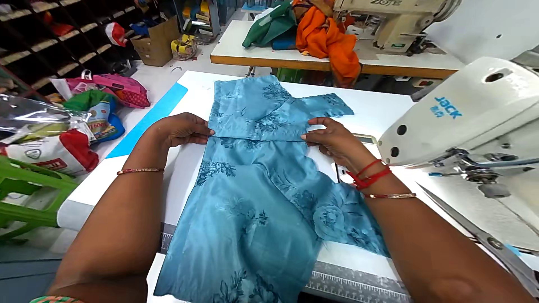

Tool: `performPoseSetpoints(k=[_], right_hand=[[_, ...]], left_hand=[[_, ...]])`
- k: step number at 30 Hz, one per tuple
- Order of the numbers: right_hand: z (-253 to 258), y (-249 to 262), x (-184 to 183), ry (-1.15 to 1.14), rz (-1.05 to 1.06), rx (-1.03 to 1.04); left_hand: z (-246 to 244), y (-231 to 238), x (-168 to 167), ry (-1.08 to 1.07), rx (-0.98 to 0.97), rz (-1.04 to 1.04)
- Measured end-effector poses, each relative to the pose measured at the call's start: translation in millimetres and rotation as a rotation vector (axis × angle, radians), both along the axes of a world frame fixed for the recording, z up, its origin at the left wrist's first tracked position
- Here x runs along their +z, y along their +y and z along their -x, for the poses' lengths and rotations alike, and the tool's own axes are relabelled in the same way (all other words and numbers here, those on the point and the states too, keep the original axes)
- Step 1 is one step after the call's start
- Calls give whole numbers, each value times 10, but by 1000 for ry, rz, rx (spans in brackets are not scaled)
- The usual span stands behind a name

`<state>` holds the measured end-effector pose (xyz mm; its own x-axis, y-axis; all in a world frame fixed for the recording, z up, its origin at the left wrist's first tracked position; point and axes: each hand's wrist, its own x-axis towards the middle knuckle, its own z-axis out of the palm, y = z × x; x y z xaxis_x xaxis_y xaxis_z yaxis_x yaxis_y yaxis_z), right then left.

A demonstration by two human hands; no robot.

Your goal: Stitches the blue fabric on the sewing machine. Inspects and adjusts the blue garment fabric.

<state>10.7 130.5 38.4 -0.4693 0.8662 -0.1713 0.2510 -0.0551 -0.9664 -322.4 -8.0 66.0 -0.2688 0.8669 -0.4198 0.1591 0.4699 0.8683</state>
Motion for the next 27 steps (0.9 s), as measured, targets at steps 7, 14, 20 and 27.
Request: performPoseSetpoints(k=[7, 14, 20, 27], right_hand=[[2, 14, 4, 6, 18, -21], [27, 3, 11, -1, 14, -45], [19, 4, 15, -42, -8, -31], [8, 39, -8, -21, -86, -25]], left_hand=[[18, -3, -2, 6, -6, -15], [7, -26, 22, 95, -5, -53], [-1, -23, 29, 95, -4, -39], [-37, -47, 39, 135, 1, -38]])
